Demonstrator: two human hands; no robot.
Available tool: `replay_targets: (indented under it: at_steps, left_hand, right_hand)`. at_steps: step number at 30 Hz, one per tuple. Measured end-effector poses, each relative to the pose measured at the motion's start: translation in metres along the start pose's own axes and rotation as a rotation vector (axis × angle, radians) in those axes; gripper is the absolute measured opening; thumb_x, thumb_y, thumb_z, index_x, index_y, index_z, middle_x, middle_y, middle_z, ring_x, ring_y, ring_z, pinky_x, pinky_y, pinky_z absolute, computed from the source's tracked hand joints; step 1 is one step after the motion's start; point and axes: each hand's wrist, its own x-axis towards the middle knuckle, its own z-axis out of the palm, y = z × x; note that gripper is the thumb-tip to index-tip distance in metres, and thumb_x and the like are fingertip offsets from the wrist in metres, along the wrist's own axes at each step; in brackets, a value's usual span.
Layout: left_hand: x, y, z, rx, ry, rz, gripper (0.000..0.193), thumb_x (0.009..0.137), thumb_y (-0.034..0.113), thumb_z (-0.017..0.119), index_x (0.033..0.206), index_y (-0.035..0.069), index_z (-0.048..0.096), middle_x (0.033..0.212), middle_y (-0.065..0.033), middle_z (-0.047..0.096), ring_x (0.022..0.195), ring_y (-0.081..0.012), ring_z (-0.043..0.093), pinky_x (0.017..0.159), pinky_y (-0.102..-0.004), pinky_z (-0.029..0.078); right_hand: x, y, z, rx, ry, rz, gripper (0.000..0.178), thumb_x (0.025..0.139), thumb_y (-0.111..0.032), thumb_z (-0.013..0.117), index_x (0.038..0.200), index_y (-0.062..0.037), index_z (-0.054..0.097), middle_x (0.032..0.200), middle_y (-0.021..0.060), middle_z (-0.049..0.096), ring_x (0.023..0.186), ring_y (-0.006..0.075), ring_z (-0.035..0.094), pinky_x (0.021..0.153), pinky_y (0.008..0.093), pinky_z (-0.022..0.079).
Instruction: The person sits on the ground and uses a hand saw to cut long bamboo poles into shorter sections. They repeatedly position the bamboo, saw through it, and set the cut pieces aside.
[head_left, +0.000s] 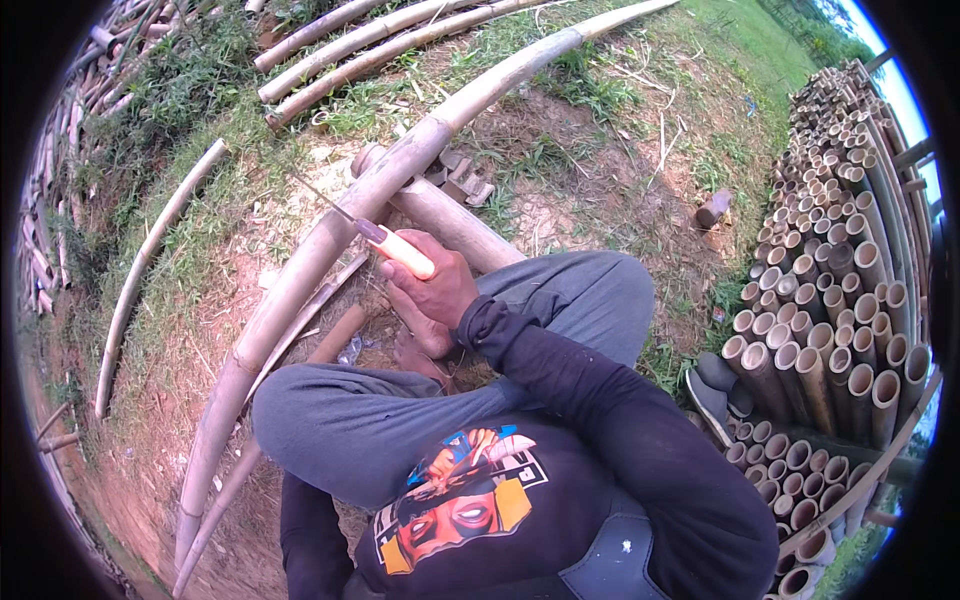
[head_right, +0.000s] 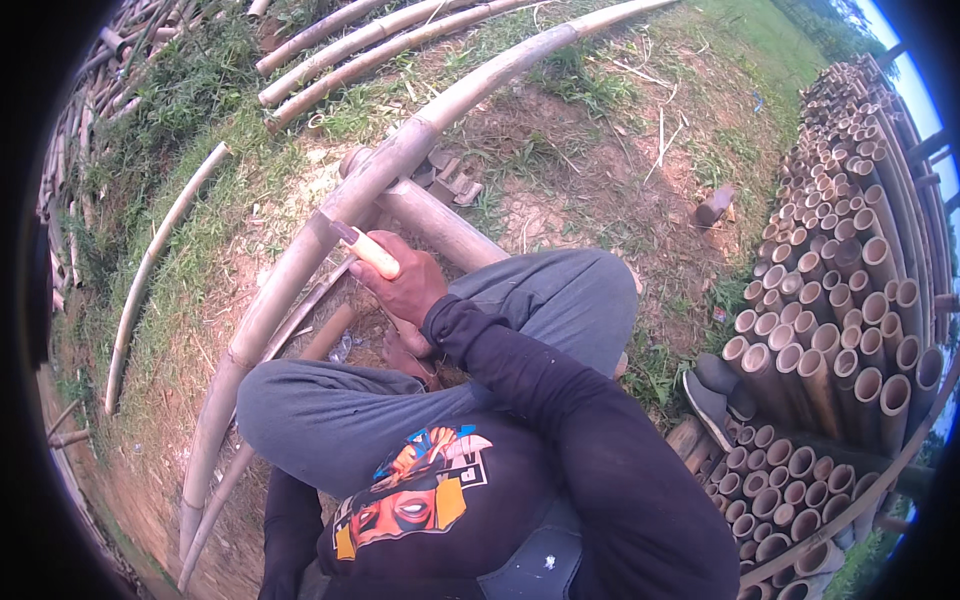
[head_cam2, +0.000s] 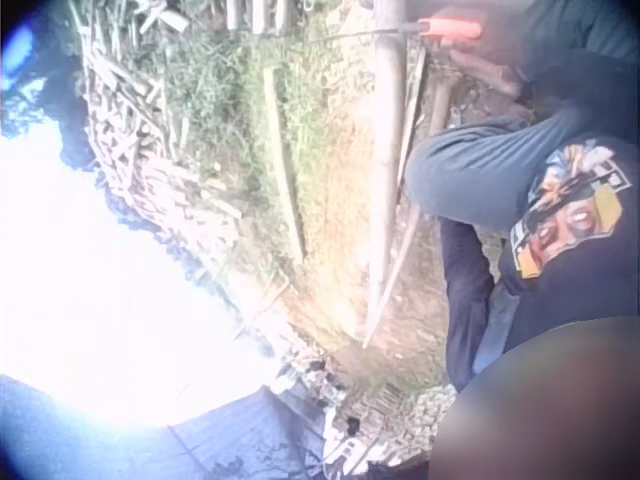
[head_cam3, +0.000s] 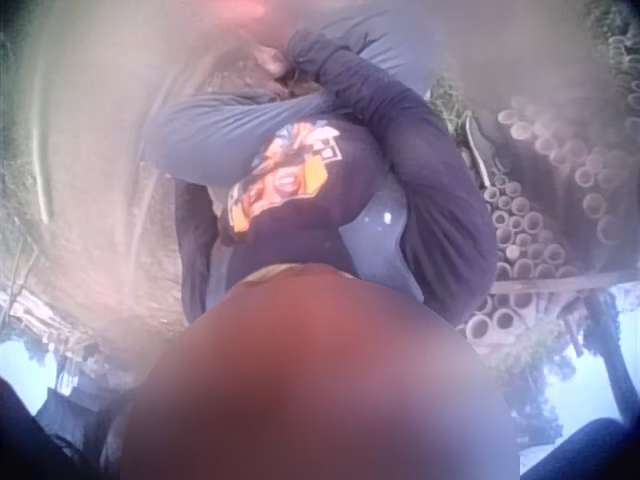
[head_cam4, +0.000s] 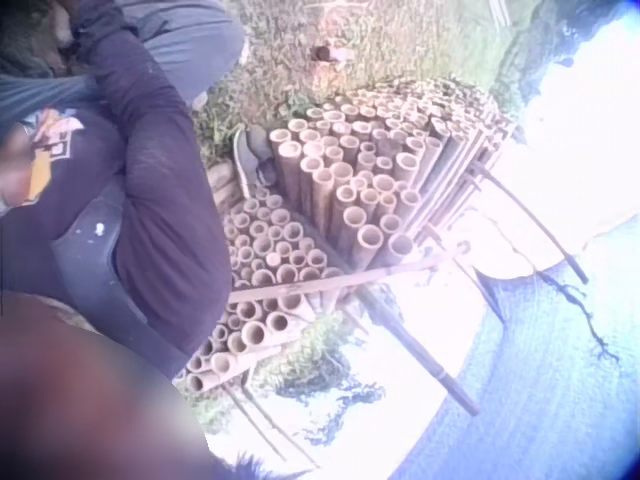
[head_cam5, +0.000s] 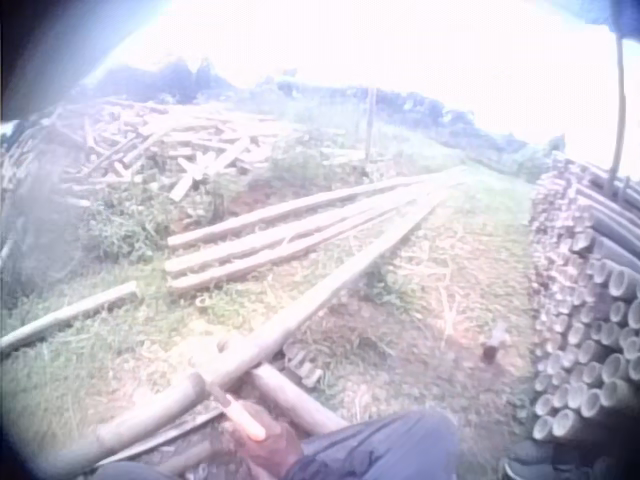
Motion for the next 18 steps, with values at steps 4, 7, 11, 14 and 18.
replay_targets:
  at_steps: [4,7,11,14,18]
  left_hand:
    - [0.001,-0.013,-0.015,0.079,0.457,0.196,0.070,0.089,0.042,0.078,0.148,0.012,0.055,0.140,-0.0126,0.060,0.133,-0.0339,0.056,0.110,-0.0528,0.042]
    - [0.048,-0.029,-0.049,0.110,0.619,0.042,0.084,0.080,0.052,0.085,0.150,0.016,0.054,0.149,-0.0115,0.051,0.143,-0.0337,0.046,0.116,-0.0552,0.037]
    - [0.103,-0.040,-0.092,-0.015,0.037,-0.249,0.085,0.071,0.051,0.091,0.140,0.013,0.059,0.131,-0.0169,0.068,0.123,-0.0372,0.066,0.105,-0.0506,0.050]
    - [0.111,-0.041,-0.102,-0.159,-0.174,-0.311,0.077,0.069,0.050,0.091,0.129,0.011,0.062,0.116,-0.0183,0.074,0.108,-0.0389,0.072,0.095,-0.0489,0.056]
    - [0.107,-0.048,-0.091,-0.142,-0.126,-0.296,0.072,0.067,0.050,0.090,0.121,0.010,0.063,0.112,-0.0181,0.075,0.103,-0.0384,0.074,0.090,-0.0489,0.058]
  right_hand:
    - [0.003,0.001,0.002,0.066,0.011,-0.024,0.047,0.100,-0.031,0.076,0.137,-0.0028,0.064,0.115,0.0171,0.077,0.104,0.0254,0.077,0.088,0.0372,0.060]
    - [0.007,0.002,0.003,0.126,-0.013,0.038,0.043,0.100,-0.024,0.077,0.135,-0.0003,0.066,0.117,0.0158,0.077,0.105,0.0191,0.075,0.089,0.0344,0.060]
    - [0.010,0.004,0.008,0.119,-0.029,0.059,0.039,0.101,-0.014,0.075,0.135,0.0037,0.065,0.120,0.0167,0.075,0.109,0.0211,0.074,0.092,0.0342,0.059]
    - [-0.007,-0.001,-0.007,0.096,-0.062,0.059,0.039,0.102,-0.010,0.073,0.136,0.0053,0.064,0.123,0.0161,0.074,0.111,0.0205,0.072,0.093,0.0333,0.058]
    - [-0.059,-0.030,-0.059,0.104,-0.101,0.125,0.042,0.104,-0.011,0.070,0.141,0.0069,0.060,0.129,0.0164,0.072,0.115,0.0180,0.070,0.093,0.0297,0.058]
